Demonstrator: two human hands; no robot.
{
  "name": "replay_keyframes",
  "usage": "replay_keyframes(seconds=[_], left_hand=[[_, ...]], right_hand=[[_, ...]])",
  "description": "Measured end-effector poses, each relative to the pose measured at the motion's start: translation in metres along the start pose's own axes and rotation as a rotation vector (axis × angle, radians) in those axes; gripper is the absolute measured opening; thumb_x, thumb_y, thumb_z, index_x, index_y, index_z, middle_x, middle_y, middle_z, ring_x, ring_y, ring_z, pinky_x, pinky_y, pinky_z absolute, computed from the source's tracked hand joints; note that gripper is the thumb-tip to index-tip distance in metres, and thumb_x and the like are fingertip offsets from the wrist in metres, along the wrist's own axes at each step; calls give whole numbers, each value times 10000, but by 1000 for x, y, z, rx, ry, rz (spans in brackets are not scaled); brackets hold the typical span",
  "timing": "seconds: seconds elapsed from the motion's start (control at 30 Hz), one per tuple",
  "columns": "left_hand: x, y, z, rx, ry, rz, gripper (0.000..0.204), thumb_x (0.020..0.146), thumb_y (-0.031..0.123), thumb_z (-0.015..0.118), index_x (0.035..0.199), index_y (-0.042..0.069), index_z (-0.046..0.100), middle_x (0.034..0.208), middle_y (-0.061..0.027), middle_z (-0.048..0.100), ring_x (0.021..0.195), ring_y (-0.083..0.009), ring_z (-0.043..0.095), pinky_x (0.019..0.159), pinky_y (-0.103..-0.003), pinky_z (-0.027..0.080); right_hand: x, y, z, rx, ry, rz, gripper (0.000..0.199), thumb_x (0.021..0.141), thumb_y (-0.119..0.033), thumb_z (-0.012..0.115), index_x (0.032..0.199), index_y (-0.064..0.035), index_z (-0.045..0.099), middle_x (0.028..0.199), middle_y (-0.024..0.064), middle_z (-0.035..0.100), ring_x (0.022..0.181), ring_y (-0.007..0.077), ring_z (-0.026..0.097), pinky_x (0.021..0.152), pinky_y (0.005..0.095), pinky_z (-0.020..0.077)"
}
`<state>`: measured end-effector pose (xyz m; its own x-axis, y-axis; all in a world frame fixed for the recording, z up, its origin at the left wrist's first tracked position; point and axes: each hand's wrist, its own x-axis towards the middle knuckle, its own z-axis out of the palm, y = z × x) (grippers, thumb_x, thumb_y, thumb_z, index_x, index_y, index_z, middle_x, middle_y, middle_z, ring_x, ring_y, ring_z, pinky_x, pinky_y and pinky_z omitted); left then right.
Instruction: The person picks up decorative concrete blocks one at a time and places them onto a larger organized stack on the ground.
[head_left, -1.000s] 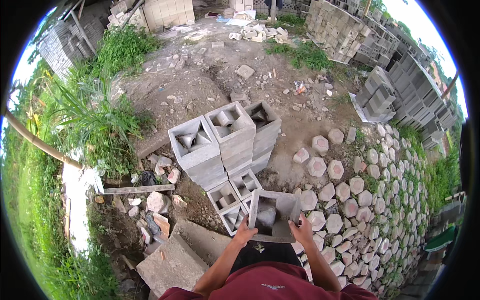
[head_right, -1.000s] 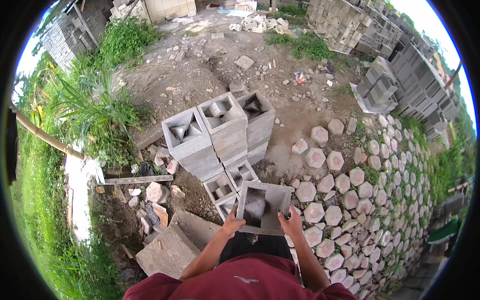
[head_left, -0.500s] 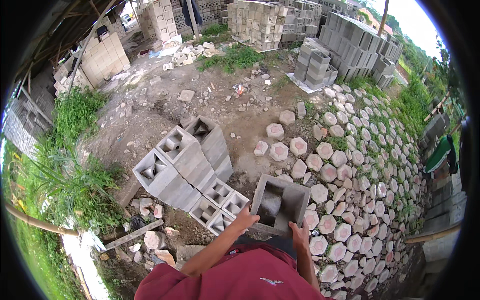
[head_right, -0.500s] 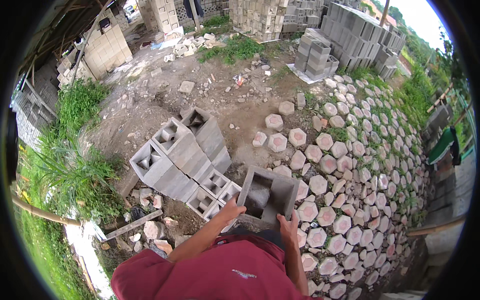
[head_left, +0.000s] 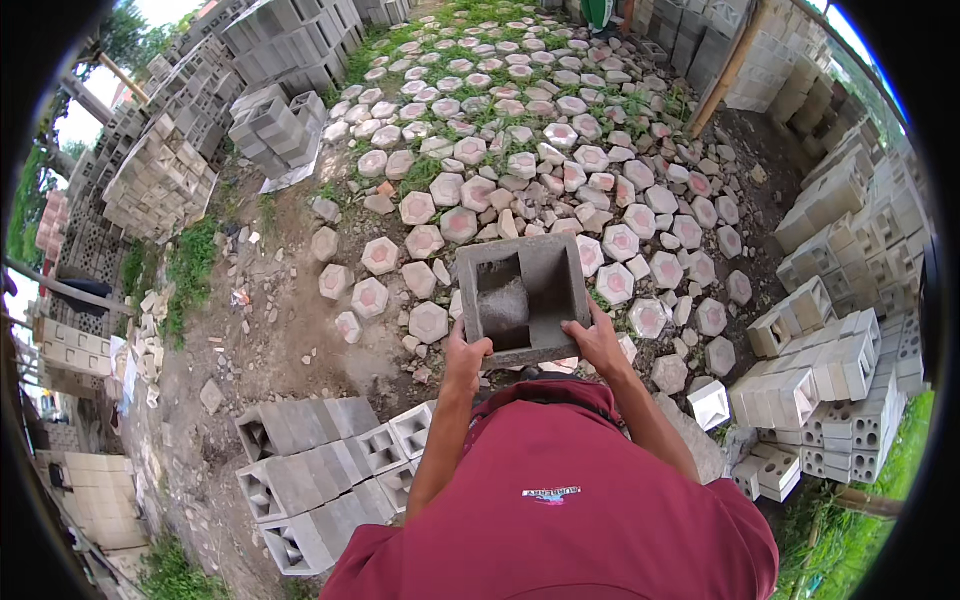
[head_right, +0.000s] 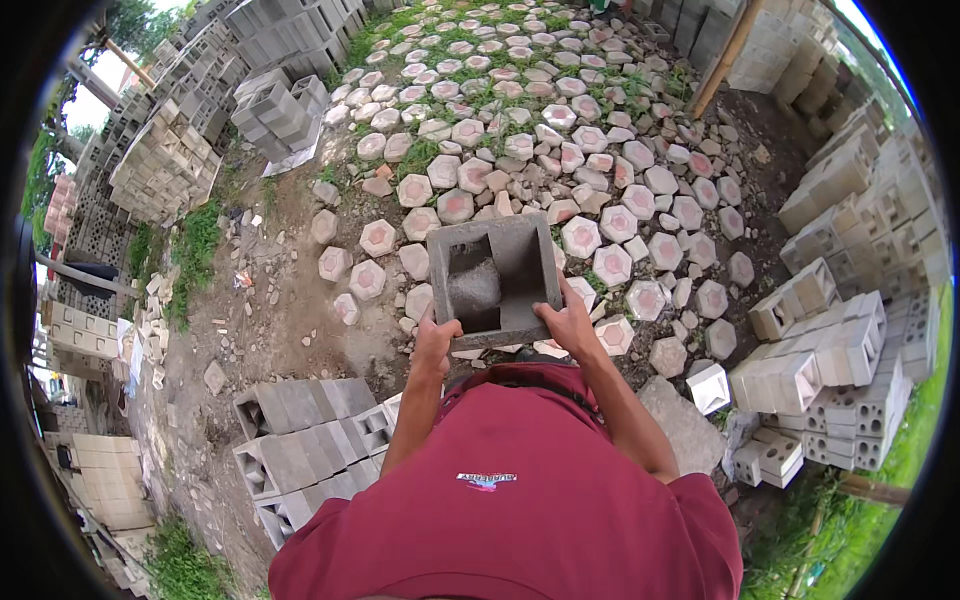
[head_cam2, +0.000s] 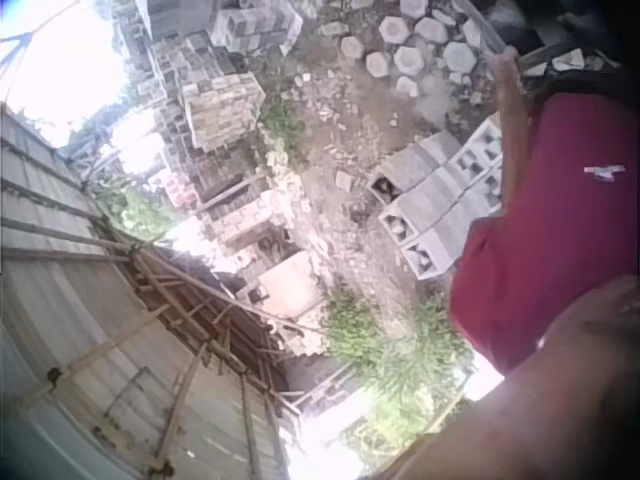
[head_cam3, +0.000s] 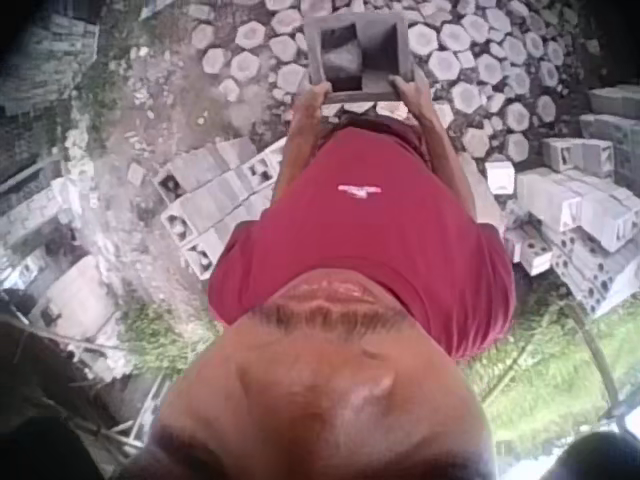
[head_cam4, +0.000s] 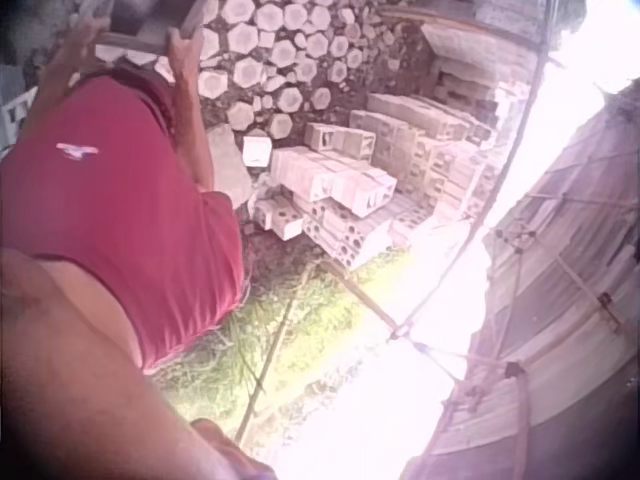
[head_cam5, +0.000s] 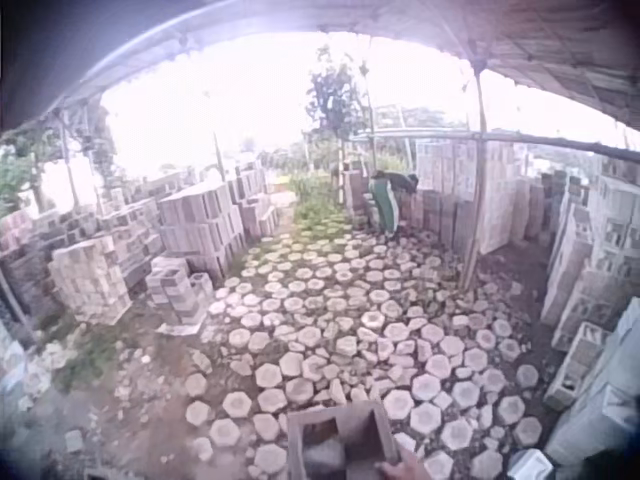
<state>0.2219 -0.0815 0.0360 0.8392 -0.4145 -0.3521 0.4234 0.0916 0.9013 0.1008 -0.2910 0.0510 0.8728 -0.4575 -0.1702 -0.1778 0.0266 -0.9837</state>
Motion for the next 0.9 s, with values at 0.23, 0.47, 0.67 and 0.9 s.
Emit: replay_keyframes(seconds=[0.23, 0.47, 0.67, 0.9], left_hand=[[61, 6, 94, 98, -248, -123, 536, 607, -50, 559, 1143, -37, 542, 855, -44, 582, 710, -137, 525, 623, -261, 422], [146, -1, 167, 242, -433, -172, 541, 610, -49, 564, 1150, -35, 541, 860, -40, 578, 711, -132, 518, 621, -258, 414], [237, 5, 242, 211, -618, -184, 539, 656, -54, 554, 1193, -12, 526, 882, -26, 576, 732, -111, 507, 632, -248, 408], [338, 21, 343, 354, -775, -145, 653, 646, -55, 551, 1294, -19, 487, 900, -25, 573, 726, -107, 494, 611, -245, 403]], right_hand=[[-3, 14, -68, 24, 388, 63, 718, 779, -96, 650, 1420, 56, 362, 1173, 188, 610, 996, 199, 604, 870, 294, 491], [34, 21, -116, 153, 598, 132, 748, 779, -112, 656, 1430, 72, 336, 1168, 200, 614, 989, 191, 614, 843, 292, 495], [109, -6, -172, 197, 725, 158, 765, 774, -177, 680, 1392, 97, 321, 1137, 202, 600, 1013, 243, 596, 888, 338, 473], [199, -3, -223, 162, 1044, 288, 772, 824, -357, 744, 1348, 53, 352, 1112, 196, 585, 1000, 248, 582, 878, 357, 468]])
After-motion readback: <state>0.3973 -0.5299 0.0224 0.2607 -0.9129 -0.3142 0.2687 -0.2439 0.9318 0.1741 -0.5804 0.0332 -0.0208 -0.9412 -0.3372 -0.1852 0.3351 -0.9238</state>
